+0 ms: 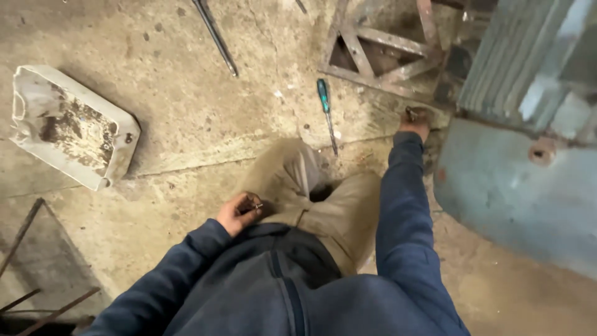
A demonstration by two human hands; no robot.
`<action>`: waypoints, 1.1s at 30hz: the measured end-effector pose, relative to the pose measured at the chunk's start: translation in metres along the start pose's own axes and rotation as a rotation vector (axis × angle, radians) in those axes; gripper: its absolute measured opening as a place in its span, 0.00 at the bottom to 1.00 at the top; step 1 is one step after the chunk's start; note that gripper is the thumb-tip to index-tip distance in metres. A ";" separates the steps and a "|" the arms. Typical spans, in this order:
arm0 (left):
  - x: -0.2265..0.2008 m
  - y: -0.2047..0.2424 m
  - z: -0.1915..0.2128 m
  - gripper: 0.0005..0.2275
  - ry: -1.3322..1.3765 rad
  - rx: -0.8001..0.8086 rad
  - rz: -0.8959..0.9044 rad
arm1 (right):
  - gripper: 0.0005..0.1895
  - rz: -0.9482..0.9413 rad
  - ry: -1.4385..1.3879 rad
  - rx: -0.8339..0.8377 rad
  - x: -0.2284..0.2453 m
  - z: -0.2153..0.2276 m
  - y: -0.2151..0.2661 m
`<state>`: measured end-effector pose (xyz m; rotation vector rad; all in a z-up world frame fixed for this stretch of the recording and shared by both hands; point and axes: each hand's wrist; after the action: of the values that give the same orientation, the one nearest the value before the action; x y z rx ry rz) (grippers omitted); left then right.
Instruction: The person uses a wrench to tighten bolts on a large, grey metal machine. They manipulate the tool with both hands to secure the fasteners on the side of the equipment.
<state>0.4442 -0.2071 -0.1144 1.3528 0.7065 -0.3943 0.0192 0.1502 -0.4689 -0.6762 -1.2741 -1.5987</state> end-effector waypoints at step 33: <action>-0.033 -0.126 -0.066 0.12 0.091 -0.042 -0.112 | 0.07 0.129 0.259 0.606 0.236 -0.105 0.280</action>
<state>0.3240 -0.1726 -0.1903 1.3016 0.8647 -0.4067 0.1931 -0.0292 -0.1816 -0.1594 -1.3886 -1.0673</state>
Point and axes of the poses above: each hand's wrist, its own y-axis away from the middle knuckle, its own z-axis out of the back of the hand, x = y × z, and after that the axes turned 1 degree about -x, right-handed
